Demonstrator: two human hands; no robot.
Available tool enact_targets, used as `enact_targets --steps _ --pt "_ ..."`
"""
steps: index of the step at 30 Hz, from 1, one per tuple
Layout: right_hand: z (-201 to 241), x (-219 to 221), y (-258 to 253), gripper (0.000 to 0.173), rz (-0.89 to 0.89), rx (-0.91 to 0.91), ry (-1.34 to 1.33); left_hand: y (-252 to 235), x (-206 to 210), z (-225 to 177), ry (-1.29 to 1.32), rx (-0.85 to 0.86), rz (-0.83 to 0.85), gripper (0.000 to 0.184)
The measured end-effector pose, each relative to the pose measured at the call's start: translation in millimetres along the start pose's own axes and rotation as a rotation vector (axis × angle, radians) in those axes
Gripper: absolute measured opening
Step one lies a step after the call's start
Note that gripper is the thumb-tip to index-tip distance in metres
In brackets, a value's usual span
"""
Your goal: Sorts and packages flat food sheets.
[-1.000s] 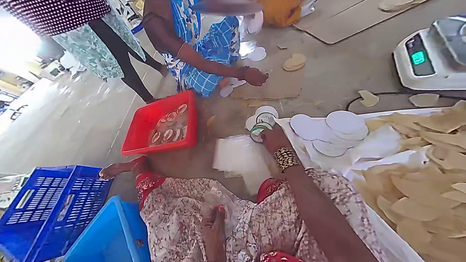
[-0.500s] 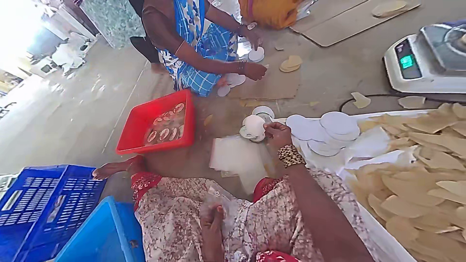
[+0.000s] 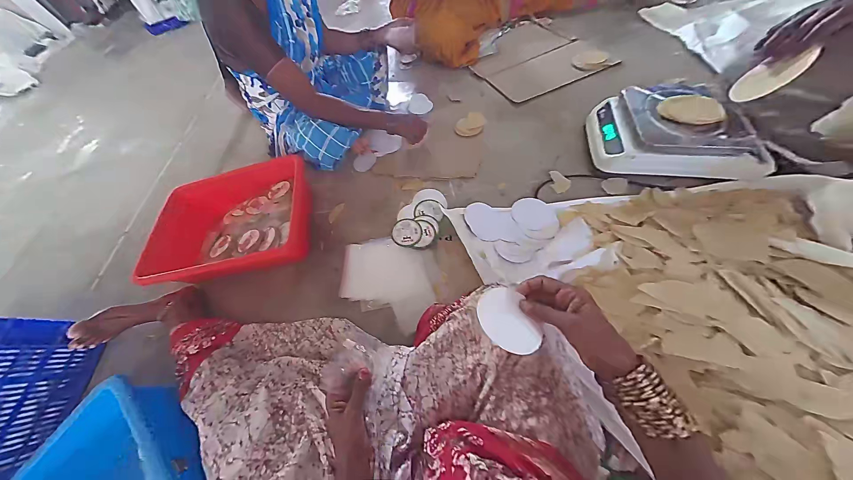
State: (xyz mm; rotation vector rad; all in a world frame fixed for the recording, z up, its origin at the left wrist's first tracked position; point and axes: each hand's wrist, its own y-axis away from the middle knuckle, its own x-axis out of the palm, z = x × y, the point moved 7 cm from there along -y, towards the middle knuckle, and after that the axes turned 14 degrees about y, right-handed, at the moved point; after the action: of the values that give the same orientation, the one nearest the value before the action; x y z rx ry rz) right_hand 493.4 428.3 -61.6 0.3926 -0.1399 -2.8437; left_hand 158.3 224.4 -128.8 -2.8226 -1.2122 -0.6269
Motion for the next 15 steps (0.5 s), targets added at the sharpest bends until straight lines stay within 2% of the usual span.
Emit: enact_targets --steps 2,3,8,10,12,13,15 --pt "-24 -10 23 0.034 -0.032 0.008 0.188 3 4 0 -0.009 -0.015 0.019 0.013" --pt "-32 -12 32 0.035 -0.062 0.014 0.214 4 5 0 -0.017 -0.028 0.022 0.011" --pt "-25 -9 51 0.023 -0.174 -0.007 0.004 10 4 -1 -0.01 -0.027 0.039 0.008" --pt "-15 -4 51 0.018 -0.208 0.068 -0.146 12 0 -1 0.004 -0.021 0.055 0.009" --pt "-14 2 50 0.024 -0.225 0.16 -0.404 16 -7 -1 -0.005 -0.019 0.054 0.011" --pt "-17 6 50 0.029 -0.179 0.157 -0.581 18 -11 0 -0.011 -0.02 0.047 0.012" --pt "-26 15 46 0.034 0.031 0.054 -0.966 20 -18 3 -0.007 -0.025 0.058 0.014"
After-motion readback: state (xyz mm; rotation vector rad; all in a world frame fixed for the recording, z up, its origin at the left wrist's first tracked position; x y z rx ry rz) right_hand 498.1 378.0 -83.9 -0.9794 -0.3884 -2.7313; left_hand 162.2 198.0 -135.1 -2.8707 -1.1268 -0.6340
